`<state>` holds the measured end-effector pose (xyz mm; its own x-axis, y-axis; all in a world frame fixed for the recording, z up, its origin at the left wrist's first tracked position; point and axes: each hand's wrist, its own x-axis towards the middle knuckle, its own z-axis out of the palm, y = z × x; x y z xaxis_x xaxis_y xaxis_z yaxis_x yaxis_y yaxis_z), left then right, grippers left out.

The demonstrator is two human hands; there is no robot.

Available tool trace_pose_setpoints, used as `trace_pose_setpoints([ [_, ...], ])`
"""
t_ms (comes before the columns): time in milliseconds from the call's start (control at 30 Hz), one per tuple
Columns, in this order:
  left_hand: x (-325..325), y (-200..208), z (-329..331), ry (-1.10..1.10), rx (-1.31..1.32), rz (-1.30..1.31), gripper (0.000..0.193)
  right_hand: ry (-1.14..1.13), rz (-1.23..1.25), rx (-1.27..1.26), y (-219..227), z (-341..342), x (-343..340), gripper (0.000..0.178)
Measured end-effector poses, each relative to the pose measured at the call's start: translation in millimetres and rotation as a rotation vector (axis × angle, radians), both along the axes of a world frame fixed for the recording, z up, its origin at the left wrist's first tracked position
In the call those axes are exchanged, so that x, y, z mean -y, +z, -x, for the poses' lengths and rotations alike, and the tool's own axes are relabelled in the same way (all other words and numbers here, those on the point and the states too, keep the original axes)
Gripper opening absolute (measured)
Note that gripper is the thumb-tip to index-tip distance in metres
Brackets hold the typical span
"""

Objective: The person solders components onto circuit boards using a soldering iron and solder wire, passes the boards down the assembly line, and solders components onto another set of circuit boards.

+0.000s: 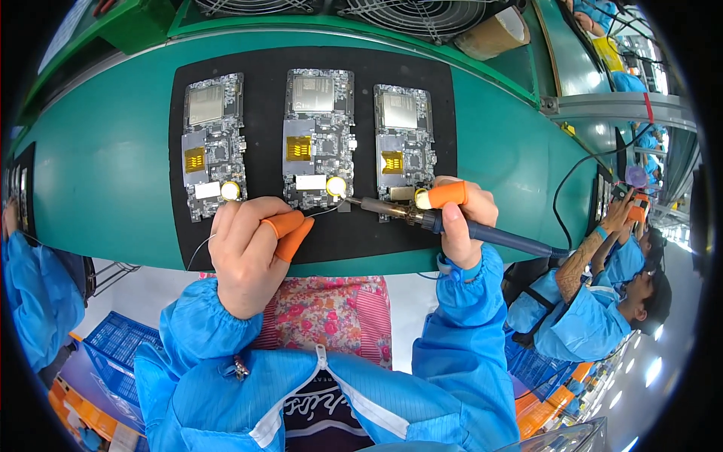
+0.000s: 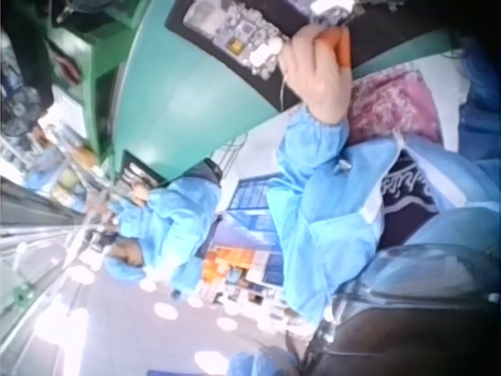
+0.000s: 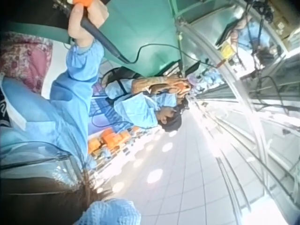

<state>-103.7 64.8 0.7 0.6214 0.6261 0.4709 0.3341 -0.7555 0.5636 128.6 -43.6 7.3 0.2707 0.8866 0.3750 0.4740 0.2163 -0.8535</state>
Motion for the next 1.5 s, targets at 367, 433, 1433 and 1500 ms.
trace_pose_setpoints([
  [367,-2,-3,-4,-0.007,-0.022,-0.007,0.024,0.078,0.000,0.016,0,0,-6,0.013],
  [433,-3,-4,-5,-0.012,-0.031,-0.055,0.021,0.077,0.010,0.039,-1,-1,-5,0.013],
  [1433,-2,5,1,0.019,-0.046,0.271,0.035,-0.042,-0.088,-0.022,-6,1,-1,0.022],
  [1500,-5,13,4,0.015,-0.086,0.193,0.030,-0.100,-0.006,-0.078,-3,2,3,0.022],
])
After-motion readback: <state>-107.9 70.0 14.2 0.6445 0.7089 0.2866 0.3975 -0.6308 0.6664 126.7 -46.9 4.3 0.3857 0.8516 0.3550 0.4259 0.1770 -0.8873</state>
